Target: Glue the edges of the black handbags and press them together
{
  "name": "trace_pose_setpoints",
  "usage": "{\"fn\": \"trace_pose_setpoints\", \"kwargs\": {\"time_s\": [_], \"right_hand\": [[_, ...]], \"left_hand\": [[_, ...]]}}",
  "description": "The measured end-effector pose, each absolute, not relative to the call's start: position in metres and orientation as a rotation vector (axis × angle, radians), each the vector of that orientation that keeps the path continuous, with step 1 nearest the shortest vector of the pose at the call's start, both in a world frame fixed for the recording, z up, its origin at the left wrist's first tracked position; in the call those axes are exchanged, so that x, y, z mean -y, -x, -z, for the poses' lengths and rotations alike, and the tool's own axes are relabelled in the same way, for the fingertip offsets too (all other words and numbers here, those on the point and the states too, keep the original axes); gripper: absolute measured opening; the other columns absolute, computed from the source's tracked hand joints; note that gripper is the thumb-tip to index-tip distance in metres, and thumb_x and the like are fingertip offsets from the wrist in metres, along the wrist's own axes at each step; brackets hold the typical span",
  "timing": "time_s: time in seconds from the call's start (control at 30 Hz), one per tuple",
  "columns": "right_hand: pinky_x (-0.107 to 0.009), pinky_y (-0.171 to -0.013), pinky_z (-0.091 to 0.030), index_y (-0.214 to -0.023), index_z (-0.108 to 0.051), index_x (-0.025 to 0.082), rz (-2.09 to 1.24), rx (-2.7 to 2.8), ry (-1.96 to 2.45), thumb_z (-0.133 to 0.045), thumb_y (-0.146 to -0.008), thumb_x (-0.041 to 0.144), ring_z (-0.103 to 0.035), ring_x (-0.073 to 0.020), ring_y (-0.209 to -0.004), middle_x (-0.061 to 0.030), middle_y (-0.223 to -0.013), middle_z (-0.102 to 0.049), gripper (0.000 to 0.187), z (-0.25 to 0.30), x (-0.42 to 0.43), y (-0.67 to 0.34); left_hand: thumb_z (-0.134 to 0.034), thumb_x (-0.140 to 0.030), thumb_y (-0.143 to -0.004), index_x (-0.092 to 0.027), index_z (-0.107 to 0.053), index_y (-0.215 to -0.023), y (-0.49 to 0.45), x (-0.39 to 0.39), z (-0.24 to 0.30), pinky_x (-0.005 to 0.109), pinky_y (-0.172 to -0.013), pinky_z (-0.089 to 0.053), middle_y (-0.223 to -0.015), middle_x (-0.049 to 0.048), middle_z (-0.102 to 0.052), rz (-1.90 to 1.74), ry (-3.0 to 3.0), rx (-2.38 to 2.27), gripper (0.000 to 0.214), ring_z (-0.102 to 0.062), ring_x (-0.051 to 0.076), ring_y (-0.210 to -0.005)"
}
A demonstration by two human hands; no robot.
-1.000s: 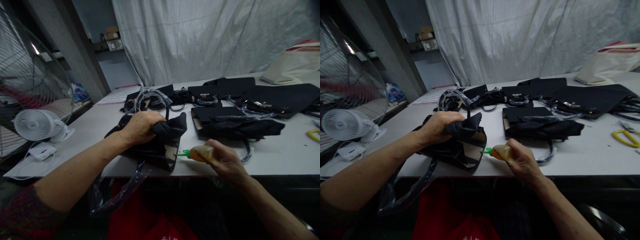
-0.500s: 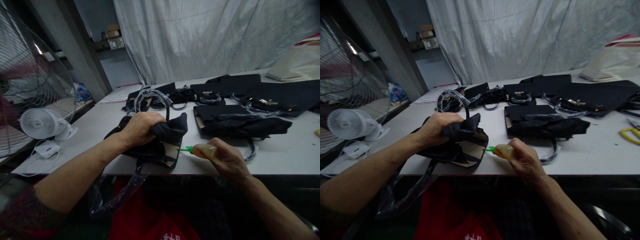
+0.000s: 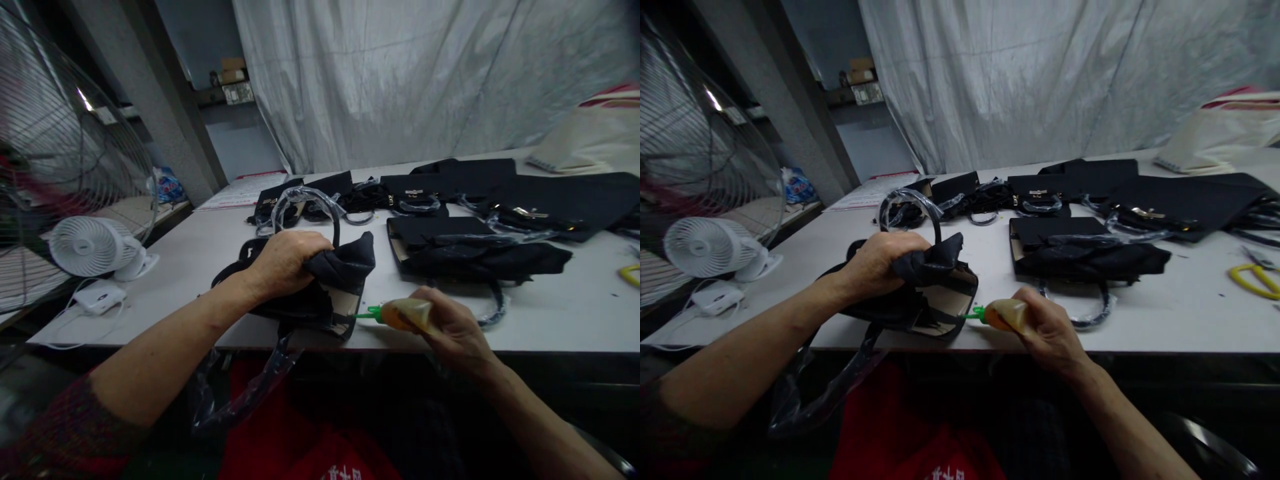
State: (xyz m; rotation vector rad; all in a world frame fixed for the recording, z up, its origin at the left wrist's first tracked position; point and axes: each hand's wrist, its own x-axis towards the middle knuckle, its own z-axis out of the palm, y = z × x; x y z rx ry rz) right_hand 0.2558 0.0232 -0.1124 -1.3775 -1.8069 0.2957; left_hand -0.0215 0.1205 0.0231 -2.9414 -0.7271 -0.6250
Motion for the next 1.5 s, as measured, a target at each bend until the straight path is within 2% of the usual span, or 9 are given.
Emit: {"fn": "trace_pose_setpoints", "kwargs": {"time_s": [0.33,0.6,0.9,1.1,1.37,1.5], "right_hand": [[-0.024,-0.047,-0.037,-0.081,-0.054,0.021,-0.198,1.807,1.435,-0.056,-0.083,0.034,-0.051,-0.0142,-0.051,0.0015,-0.061,-0.054,0.013,0.097,-0.017,-0.247],[-0.026,-0.049,-0.038,-0.082,-0.055,0.021,-0.243,1.820,1.386,-0.052,-0.086,0.030,-0.053,-0.0151,-0.053,0.0000,-0.063,-0.056,0.011,0.102,-0.019,-0.255],[-0.026,-0.048,-0.038,-0.083,-0.057,0.020,-0.300,1.728,1.444,-0.057,-0.085,0.042,-0.055,-0.0164,-0.055,-0.0017,-0.066,-0.060,0.022,0.111,-0.026,-0.266],[-0.028,-0.052,-0.040,-0.089,-0.057,0.024,-0.348,1.635,1.417,-0.060,-0.086,0.043,-0.054,-0.0176,-0.059,-0.0010,-0.071,-0.059,0.020,0.113,-0.014,-0.267],[-0.026,-0.051,-0.037,-0.083,-0.054,0.021,-0.307,1.754,1.334,-0.051,-0.089,0.027,-0.052,-0.0145,-0.057,-0.0005,-0.068,-0.056,0.009,0.115,0.000,-0.252],[-0.026,-0.049,-0.035,-0.080,-0.053,0.020,-0.313,1.820,1.328,-0.052,-0.088,0.028,-0.049,-0.0132,-0.054,0.0011,-0.064,-0.053,0.011,0.108,0.007,-0.250]], "left_hand": [[-0.052,-0.009,-0.075,-0.015,-0.064,-0.089,0.041,-0.094,-0.016,0.027,-0.074,-0.048,-0.090,0.0050,-0.068,0.680,3.028,0.793,0.020,-0.063,0.017,-0.083],[-0.055,-0.010,-0.078,-0.017,-0.065,-0.092,0.050,-0.074,-0.011,0.028,-0.078,-0.050,-0.097,0.0046,-0.069,0.647,3.139,0.930,0.018,-0.063,0.017,-0.089],[-0.056,-0.010,-0.079,-0.017,-0.065,-0.092,0.053,-0.060,-0.007,0.027,-0.074,-0.052,-0.093,0.0030,-0.070,0.725,3.171,0.984,0.017,-0.065,0.016,-0.086],[-0.059,-0.011,-0.081,-0.019,-0.066,-0.097,0.055,-0.053,-0.001,0.026,-0.077,-0.051,-0.096,0.0014,-0.071,0.729,3.178,1.002,0.019,-0.065,0.014,-0.089],[-0.058,-0.010,-0.080,-0.018,-0.065,-0.092,0.058,-0.049,0.003,0.025,-0.076,-0.051,-0.093,0.0012,-0.071,0.775,3.189,1.010,0.016,-0.065,0.013,-0.087],[-0.057,-0.010,-0.080,-0.017,-0.065,-0.091,0.059,-0.047,0.002,0.025,-0.074,-0.051,-0.091,0.0021,-0.071,0.799,3.168,0.987,0.016,-0.066,0.013,-0.085]]}}
